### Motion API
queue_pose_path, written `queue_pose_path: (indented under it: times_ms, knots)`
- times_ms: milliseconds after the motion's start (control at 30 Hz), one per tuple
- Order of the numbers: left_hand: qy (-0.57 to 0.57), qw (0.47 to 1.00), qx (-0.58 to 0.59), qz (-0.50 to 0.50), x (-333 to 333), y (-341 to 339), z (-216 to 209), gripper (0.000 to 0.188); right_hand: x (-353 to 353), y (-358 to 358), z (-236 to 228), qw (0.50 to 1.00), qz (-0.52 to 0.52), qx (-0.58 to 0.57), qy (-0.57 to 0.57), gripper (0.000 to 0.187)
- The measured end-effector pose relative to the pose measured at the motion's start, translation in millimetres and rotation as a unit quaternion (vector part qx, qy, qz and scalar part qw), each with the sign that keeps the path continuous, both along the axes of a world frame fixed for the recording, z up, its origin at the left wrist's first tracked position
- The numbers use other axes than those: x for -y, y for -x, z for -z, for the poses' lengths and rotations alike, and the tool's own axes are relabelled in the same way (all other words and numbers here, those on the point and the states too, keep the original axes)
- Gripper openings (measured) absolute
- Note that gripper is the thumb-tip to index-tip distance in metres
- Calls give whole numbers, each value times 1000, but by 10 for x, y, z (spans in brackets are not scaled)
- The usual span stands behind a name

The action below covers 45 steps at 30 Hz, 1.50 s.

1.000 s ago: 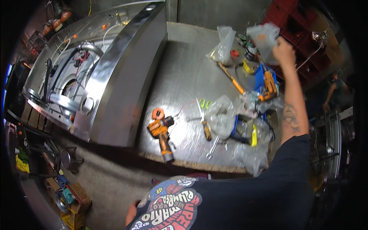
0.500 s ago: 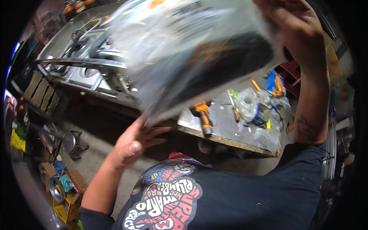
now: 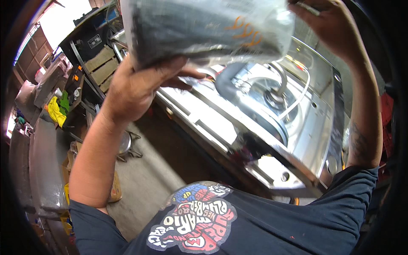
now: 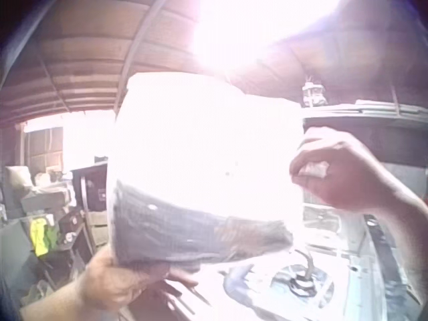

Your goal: The person uses a cordless drill to fasten a flexible black hose to a metal panel, then secures it with a hose clamp. They organize and route wires along the panel, attaching them with zip ties. The person also handles a plastic bag containing small parts and places it on the panel.

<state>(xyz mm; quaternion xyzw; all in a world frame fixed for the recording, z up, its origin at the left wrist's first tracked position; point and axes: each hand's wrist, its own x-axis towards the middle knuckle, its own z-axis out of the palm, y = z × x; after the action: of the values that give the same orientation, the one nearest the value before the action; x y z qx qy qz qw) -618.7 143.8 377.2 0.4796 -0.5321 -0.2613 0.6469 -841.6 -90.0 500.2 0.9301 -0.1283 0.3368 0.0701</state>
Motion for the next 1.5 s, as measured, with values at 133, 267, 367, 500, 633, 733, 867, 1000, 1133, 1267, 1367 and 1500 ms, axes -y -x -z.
queue_pose_path:
  times_ms: [133, 267, 367, 500, 633, 733, 867, 1000, 1133, 1267, 1367, 1500]
  knots:
    - [-38, 996, -76, 28, 19, -958, 138, 37, 447, -1440, 257, 977, -86, -74, -178, 27]
    - [-59, 997, -43, -19, 113, -1999, 294, 43, 830, -2657, 709, 918, -191, 50, -343, 27]
    - [-66, 994, -83, 19, 277, -2890, 421, 37, 999, -3321, 920, 893, -137, 54, -424, 28]
    - [-86, 992, -88, 41, 631, -4021, 615, 39, 1153, -3938, 1083, 918, -68, 19, -390, 33]
    - [-101, 988, -72, 93, 1055, -5010, 612, 40, 1364, -4535, 1190, 824, -75, 123, -547, 24]
    - [-119, 978, -67, 156, 1391, -5538, 614, 43, 1502, -4771, 1286, 777, -86, 138, -609, 20]
    - [-124, 961, -107, 220, 1889, -6053, 527, 45, 1668, -4841, 1339, 698, -189, 153, -674, 27]
    - [-103, 964, -133, 207, 2176, -6185, 420, 41, 1856, -4799, 1349, 552, -306, 33, -775, 41]
    - [-143, 971, -129, 142, 2335, -6191, 315, 42, 2009, -5027, 1454, 703, -260, -48, -661, 42]
    - [-167, 965, -133, 153, 2559, -6216, 465, 42, 1990, -5450, 1799, 840, -125, -104, -518, 42]
    - [-196, 951, -172, 169, 2680, -6216, 701, 40, 1902, -5752, 2198, 817, -128, -105, -552, 49]
    - [-223, 946, -124, 201, 2807, -6257, 828, 39, 1879, -5921, 2676, 729, -198, -91, -649, 57]
